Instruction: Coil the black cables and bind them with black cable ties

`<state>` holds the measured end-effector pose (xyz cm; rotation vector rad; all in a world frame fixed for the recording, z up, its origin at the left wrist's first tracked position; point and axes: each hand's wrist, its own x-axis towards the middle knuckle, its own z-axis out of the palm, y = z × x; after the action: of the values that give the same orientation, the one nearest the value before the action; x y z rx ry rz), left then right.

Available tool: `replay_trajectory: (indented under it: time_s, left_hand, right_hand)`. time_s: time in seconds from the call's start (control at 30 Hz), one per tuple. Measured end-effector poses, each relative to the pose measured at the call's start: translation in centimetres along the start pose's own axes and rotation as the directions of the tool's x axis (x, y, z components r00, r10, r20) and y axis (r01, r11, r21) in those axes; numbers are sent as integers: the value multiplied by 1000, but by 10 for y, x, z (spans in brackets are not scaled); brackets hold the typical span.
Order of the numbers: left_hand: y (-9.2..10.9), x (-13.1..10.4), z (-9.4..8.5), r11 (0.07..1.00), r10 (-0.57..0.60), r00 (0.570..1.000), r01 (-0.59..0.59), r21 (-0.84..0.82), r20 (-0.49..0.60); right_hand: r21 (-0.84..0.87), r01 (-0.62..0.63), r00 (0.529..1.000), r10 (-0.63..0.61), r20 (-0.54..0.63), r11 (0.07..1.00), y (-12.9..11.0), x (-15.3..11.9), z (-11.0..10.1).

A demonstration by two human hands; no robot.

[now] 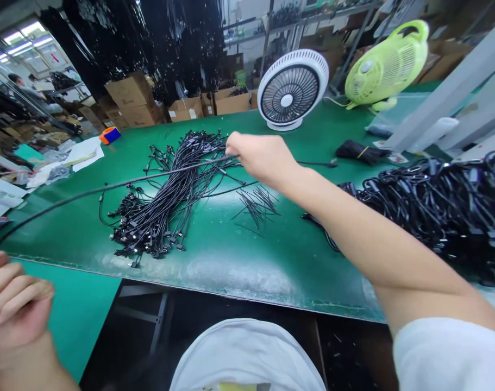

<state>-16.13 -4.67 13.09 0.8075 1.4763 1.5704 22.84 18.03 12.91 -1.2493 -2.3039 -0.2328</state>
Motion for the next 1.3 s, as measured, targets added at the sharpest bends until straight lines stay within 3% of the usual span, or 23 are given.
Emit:
replay_trajectory:
  time_s: [0.07,0.1,0.17,0.2,0.23,0.3,0.33,0.37,0.43,0.53,0.57,0.6,0.67,0.73,0.8,0.87,0.93,1.0,1.07,1.1,1.17,1.23,1.3]
  left_hand:
    - [-16,3,22,979,194,979,-190,66,-63]
    - [-27,3,39,959,252,968,-247,139,-21]
    - [-54,-1,77,927,217,958,-263,268,188]
    - [-67,-4,94,922,141,930,-248,297,339]
    - [-80,-8,109,931,36,872,-206,300,488]
    - [-100,-16,128,969,-177,684,-4,246,708]
    - [-106,-18,132,970,-241,598,141,196,765]
    - [-110,-19,134,949,-277,541,284,137,794]
    - [-111,-17,132,877,-300,510,481,22,806]
    - [-104,-10,123,812,-295,464,583,-38,835]
    - [-100,-8,119,795,-284,465,603,-65,838]
    - [-97,-5,115,778,-269,499,617,-120,824]
    - [-90,1,107,746,-230,657,592,-303,717]
    - [-84,6,100,731,-204,815,496,-469,542]
    - [-82,11,97,737,-202,882,423,-527,425]
    - [-86,13,100,769,-221,881,421,-481,417]
    - [-96,12,110,842,-220,862,405,-358,456]
    - [-110,7,124,940,-183,842,301,-161,507]
    - [-123,-2,136,989,-149,804,132,72,576]
    - [-128,-7,140,983,-154,770,59,171,619]
    - [-134,-16,145,963,-204,684,10,270,700]
    - [-134,-21,146,971,-231,619,95,221,751]
    - [-131,-22,148,967,-226,609,235,99,761]
  right_hand:
    - [-41,123,959,-108,264,992,-32,-33,-8]
    - [-20,181,900,-157,407,983,-52,-50,-9]
    - [180,297,723,-344,600,938,-89,-77,-9]
    - [270,310,665,-411,623,912,-102,-84,-10]
    - [327,299,651,-443,617,896,-109,-86,-11]
    - [310,218,735,-365,572,925,-107,-80,-11]
    - [266,156,792,-281,542,951,-98,-75,-10]
    - [231,97,833,-206,513,968,-86,-71,-8]
    - [210,13,871,-114,478,978,-58,-67,-1]
    - [260,-76,882,-56,468,963,-23,-79,14]
    - [284,-108,884,-38,465,953,-15,-86,20]
    - [310,-139,888,-20,459,940,-8,-93,26]
    - [367,-180,899,2,437,913,1,-107,38]
    - [411,-182,915,1,404,893,6,-121,48]
    - [414,-162,936,6,353,896,3,-133,54]
    - [363,-117,945,-8,327,924,-10,-142,55]
    - [349,-9,917,-131,376,937,-30,-148,49]
    - [481,112,802,-364,473,870,-52,-147,39]
    - [652,125,695,-535,480,748,-70,-138,29]
    - [697,97,694,-550,465,711,-75,-131,26]
    - [718,13,769,-466,438,696,-78,-118,26]
    - [754,-117,850,-328,413,646,-76,-110,35]
    - [850,-273,913,-157,376,450,-78,-111,52]
